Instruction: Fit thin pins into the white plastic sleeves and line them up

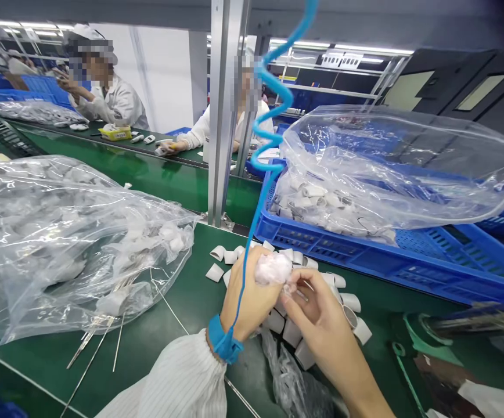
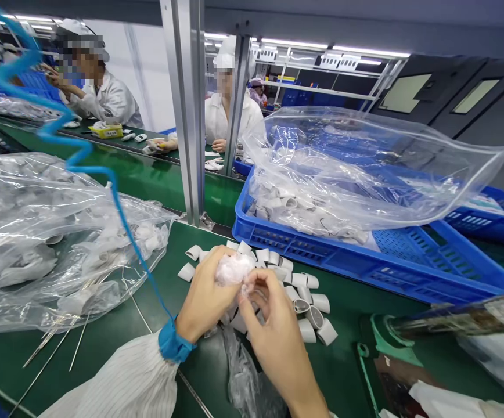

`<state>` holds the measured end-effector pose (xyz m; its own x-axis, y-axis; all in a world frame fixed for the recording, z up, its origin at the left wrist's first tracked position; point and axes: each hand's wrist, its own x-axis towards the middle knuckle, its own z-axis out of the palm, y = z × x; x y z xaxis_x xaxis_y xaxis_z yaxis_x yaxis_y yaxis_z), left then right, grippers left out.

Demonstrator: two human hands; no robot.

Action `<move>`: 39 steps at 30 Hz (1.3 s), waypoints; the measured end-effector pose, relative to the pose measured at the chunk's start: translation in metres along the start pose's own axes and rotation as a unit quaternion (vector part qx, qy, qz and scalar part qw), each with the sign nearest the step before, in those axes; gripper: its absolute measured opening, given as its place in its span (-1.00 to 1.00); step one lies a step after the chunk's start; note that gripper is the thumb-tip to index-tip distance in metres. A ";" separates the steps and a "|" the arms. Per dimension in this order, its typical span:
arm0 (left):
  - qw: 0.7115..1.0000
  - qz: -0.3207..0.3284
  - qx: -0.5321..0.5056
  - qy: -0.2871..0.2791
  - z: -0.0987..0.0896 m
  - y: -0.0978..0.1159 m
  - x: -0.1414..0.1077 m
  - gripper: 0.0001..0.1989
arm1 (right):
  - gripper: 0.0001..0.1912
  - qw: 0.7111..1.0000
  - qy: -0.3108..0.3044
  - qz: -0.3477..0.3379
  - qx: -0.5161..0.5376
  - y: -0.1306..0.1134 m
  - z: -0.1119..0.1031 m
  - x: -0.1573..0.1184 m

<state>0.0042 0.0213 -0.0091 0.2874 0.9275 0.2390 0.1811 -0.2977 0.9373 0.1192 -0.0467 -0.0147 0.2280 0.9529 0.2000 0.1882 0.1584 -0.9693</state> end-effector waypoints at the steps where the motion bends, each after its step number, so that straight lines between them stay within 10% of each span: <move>1: 1.000 0.013 -0.019 -0.011 -0.001 0.001 0.000 -0.77 | -0.84 1.000 0.026 0.003 0.002 0.001 -0.001 0.001; 10: 0.973 0.064 -0.146 -0.169 -0.004 0.006 -0.004 -0.75 | -0.81 0.983 0.172 0.056 0.030 0.005 -0.020 0.005; 24: 0.996 0.024 -0.082 -0.039 -0.002 -0.006 0.007 -0.88 | -0.80 0.997 -0.032 0.044 0.054 -0.006 0.000 -0.003; 32: 0.935 -0.045 -0.259 -0.238 -0.015 0.005 0.002 -0.80 | -0.60 0.992 0.078 0.079 0.056 0.002 -0.022 0.004; 39: 0.977 0.075 -0.112 -0.168 -0.008 0.003 0.003 -0.60 | -0.68 0.990 -0.021 0.088 0.112 -0.005 -0.020 0.002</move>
<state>-0.0023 0.0251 -0.0032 0.5946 0.7390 0.3167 -0.0858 -0.3333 0.9389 0.1379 -0.0510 -0.0070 0.1985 0.9798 0.0245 -0.0688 0.0388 -0.9969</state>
